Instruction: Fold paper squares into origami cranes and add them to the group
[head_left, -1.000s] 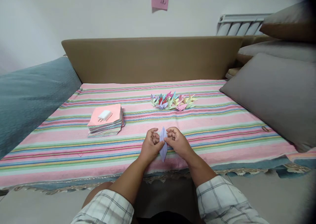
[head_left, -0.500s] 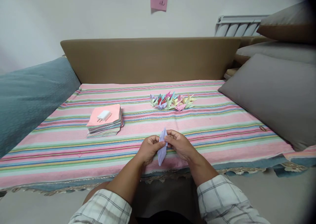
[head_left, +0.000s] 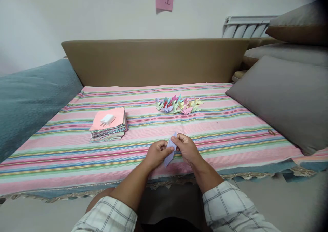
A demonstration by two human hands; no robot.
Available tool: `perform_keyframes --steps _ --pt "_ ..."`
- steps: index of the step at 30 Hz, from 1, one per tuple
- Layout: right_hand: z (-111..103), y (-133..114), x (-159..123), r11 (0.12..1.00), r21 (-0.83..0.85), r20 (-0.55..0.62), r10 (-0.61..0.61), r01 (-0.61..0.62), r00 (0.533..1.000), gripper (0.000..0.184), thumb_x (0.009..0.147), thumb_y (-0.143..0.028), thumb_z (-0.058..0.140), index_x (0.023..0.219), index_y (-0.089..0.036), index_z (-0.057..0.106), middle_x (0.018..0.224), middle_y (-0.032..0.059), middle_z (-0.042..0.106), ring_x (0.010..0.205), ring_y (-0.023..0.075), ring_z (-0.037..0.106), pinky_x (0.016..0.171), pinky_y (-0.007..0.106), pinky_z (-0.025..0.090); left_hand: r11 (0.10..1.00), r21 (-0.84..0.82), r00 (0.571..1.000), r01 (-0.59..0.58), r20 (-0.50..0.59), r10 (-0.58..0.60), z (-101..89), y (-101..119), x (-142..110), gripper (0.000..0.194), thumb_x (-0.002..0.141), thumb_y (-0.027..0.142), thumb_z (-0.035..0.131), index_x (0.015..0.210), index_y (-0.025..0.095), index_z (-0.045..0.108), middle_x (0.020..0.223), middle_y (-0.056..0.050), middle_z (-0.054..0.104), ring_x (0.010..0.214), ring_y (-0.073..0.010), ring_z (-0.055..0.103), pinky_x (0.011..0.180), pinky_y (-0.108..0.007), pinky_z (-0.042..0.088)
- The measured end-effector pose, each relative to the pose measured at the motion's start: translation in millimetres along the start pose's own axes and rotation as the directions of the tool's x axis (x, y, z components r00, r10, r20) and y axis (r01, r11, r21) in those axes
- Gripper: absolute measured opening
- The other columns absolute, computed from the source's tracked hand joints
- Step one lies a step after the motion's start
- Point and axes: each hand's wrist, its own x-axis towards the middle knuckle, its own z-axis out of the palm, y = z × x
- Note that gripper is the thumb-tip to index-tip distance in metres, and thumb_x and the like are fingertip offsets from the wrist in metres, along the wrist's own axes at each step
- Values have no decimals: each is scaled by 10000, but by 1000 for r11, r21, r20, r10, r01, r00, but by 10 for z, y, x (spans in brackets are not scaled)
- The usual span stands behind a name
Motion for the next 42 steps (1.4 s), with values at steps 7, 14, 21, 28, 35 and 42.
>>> perform_keyframes --steps 7,14,21,28,35,42 --pt "15 60 67 998 30 -246 -41 50 968 341 646 -498 702 639 -197 540 485 -61 522 421 87 445 417 209 374 622 679 814 -390 -62 578 -6 42 -57 167 808 360 599 825 209 668 780 -43 606 788 -169 551 754 -308 430" --pt "96 90 32 984 176 -293 65 -13 954 362 623 -468 728 626 -198 487 462 -64 530 393 73 441 384 183 343 373 845 768 -383 66 637 50 17 -86 203 864 345 520 934 243 681 833 -52 640 786 -167 567 722 -301 406" --pt "134 108 14 975 213 -319 130 -63 939 371 609 -449 730 622 -196 459 407 -86 457 373 50 386 365 156 256 293 878 759 -380 115 640 -2 5 -77 203 883 264 486 926 285 684 794 -33 644 747 -156 530 759 -309 379" --pt "195 137 -16 972 236 -325 86 -8 942 386 627 -451 719 635 -200 426 427 -101 438 381 45 363 372 158 252 212 857 620 -469 149 770 -16 31 -44 160 853 210 530 807 245 680 695 -19 606 702 -145 505 728 -300 378" --pt "187 194 -16 994 68 -419 -49 85 907 358 697 -495 665 717 -207 452 498 -97 456 437 77 436 421 190 337 175 912 594 -371 88 799 15 119 -63 96 821 207 563 866 219 646 758 -23 609 741 -160 523 735 -327 395" --pt "185 110 -118 956 -188 -233 -265 224 936 325 857 -517 454 808 -206 531 697 -21 554 662 132 544 619 257 451 577 693 730 -433 -107 675 -35 98 -43 134 785 212 556 843 193 675 772 -47 587 748 -155 546 670 -271 432"
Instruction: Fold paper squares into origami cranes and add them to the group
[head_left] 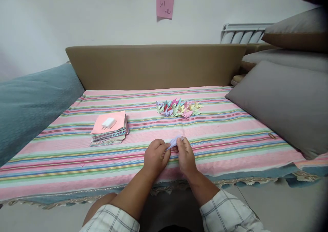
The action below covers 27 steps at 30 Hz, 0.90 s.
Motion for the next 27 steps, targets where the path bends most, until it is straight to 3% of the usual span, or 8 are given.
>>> perform_keyframes --steps 2,5,7,10,14,18,20,27 --pt "-26 -25 8 995 -33 71 -89 91 993 347 880 -504 404 919 -207 581 912 32 605 859 163 563 736 287 462 912 -291 956 290 45 -289 20 3 14 112 758 267 597 739 180 666 720 -26 569 694 -136 541 634 -250 426" --pt "-45 -5 55 998 -3 150 -61 62 987 341 810 -458 545 1038 -210 596 1065 58 602 993 191 550 832 317 458 409 -668 721 622 283 -633 71 26 24 236 644 364 712 617 160 598 595 18 548 550 -95 497 559 -225 397" --pt "-39 35 92 995 80 192 35 -52 981 359 743 -421 630 1026 -203 596 951 46 635 915 186 586 814 327 475 91 -750 586 655 429 -687 105 47 23 318 534 370 786 596 151 564 558 29 559 515 -84 499 558 -222 401" --pt "-29 80 132 971 166 202 139 -174 969 355 680 -384 683 965 -191 598 808 19 637 792 162 604 745 308 494 -48 -748 527 662 510 -680 118 68 17 373 459 340 830 600 145 545 563 24 580 518 -85 519 562 -217 402" --pt "-62 71 150 974 108 225 174 -202 959 332 656 -341 686 938 -184 606 769 1 605 692 124 569 637 256 481 127 -636 558 761 543 -627 40 3 29 384 594 474 730 589 155 515 502 50 486 462 -71 430 491 -205 330" --pt "-108 108 161 983 -27 305 180 -180 935 310 670 -308 648 952 -189 598 750 -5 589 658 119 555 592 242 463 682 -254 705 685 468 -533 -77 -117 67 395 755 459 549 501 160 506 542 26 461 552 -108 444 555 -235 327" --pt "-114 172 167 984 -106 323 170 -143 931 286 681 -288 624 947 -188 589 759 -3 590 674 123 565 615 248 464 846 18 757 533 436 -486 -112 -144 78 386 787 393 510 481 159 516 629 0 512 676 -140 497 633 -254 341" --pt "-89 298 180 876 -480 334 122 58 935 166 726 -205 561 889 -194 586 703 -18 588 646 134 562 642 270 458 827 498 755 261 429 -496 -119 -159 52 245 802 396 553 680 199 631 862 -43 581 859 -210 522 741 -324 348"
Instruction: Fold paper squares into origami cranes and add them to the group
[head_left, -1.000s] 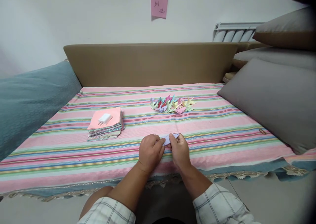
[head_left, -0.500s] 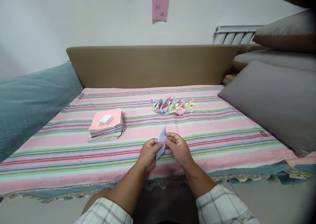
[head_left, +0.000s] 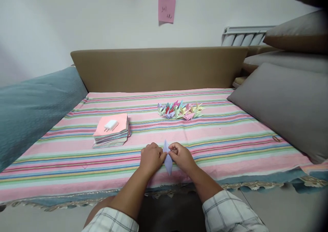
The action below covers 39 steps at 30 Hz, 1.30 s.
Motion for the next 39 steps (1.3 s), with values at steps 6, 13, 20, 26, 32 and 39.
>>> perform_keyframes --steps 6,13,20,26,32,39 --pt "-102 -17 -5 910 -325 38 -258 256 965 101 734 -109 599 755 -199 642 841 28 586 785 153 547 732 287 443 983 7 980 -182 -82 182 74 -53 18 164 748 283 659 905 233 654 941 -47 550 917 -208 490 774 -315 373" --pt "-241 19 -28 799 -438 261 -325 412 909 248 795 -79 541 948 -217 679 963 55 617 937 182 543 817 312 446 943 -25 943 -332 -22 331 87 -142 12 271 789 166 533 977 266 701 871 -53 528 855 -197 477 746 -323 382" --pt "-323 -26 -37 769 -416 340 -363 485 867 241 777 -91 573 977 -186 668 984 64 621 958 191 539 863 332 440 911 -82 910 -404 65 410 -26 -202 -5 464 623 299 713 1083 273 652 916 -37 508 899 -216 470 799 -328 386" --pt "-341 17 -44 765 -403 350 -379 503 857 230 812 -140 565 1010 -203 662 1027 62 610 975 194 528 863 337 440 892 -23 890 -451 61 451 -20 -204 -22 575 559 394 788 1098 268 632 951 -40 497 905 -221 468 770 -315 380" --pt "-334 58 -55 744 -400 335 -426 536 840 212 849 -182 528 1008 -205 667 1036 78 620 969 199 544 864 360 440 866 -10 865 -500 39 500 42 -247 25 500 664 553 688 1076 272 657 926 -50 517 889 -213 477 750 -309 355" --pt "-357 38 -78 730 -406 326 -446 550 834 254 772 -162 570 1008 -208 654 1041 64 627 978 205 547 878 362 426 831 19 831 -556 -13 557 97 -257 55 387 745 533 618 1007 256 687 912 -52 543 877 -212 478 778 -322 346"
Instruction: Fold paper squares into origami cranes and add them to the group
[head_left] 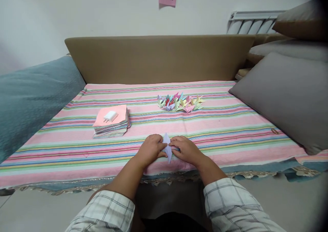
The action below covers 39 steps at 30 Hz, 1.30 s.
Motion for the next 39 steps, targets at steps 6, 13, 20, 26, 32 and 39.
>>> perform_keyframes --steps 6,13,20,26,32,39 --pt "-71 -39 -1 1000 15 60 -5 4 998 312 738 -194 612 1048 -215 644 1060 63 615 998 213 528 886 354 422 997 24 995 -77 -56 78 46 19 -25 265 866 381 508 949 218 700 825 -64 570 845 -200 501 766 -321 372" --pt "-51 -43 -10 1000 -6 51 -16 16 999 343 726 -313 690 1051 -216 642 1067 71 611 1008 226 523 875 361 420 995 -95 997 -3 -81 -4 93 10 -35 241 878 307 475 881 204 693 789 -64 586 810 -183 530 709 -288 406" --pt "132 3 26 997 -66 -96 40 -47 995 145 855 -309 571 834 -210 674 962 65 646 892 196 552 808 345 413 993 -101 994 63 -81 -71 89 11 16 263 866 348 505 735 189 670 689 -49 576 744 -172 518 684 -285 388" --pt "184 0 41 989 -67 -103 126 -134 987 113 845 -284 590 790 -192 625 953 57 632 889 202 515 807 330 408 985 -116 986 124 -99 -135 94 17 51 230 830 320 558 668 179 641 685 -48 579 743 -177 520 703 -296 374" --pt "209 -39 90 970 -109 -90 209 -219 974 114 865 -259 548 804 -183 609 953 72 615 878 212 494 806 341 395 962 -143 959 233 -133 -252 93 41 73 213 777 342 616 642 178 631 751 -46 599 776 -182 519 758 -322 364" --pt "253 -90 104 918 9 -155 392 -396 907 141 827 -286 572 726 -208 631 1003 45 600 936 206 500 833 357 354 905 -162 903 394 -117 -414 92 82 98 178 714 335 661 608 192 658 799 -28 603 828 -187 531 788 -328 361"
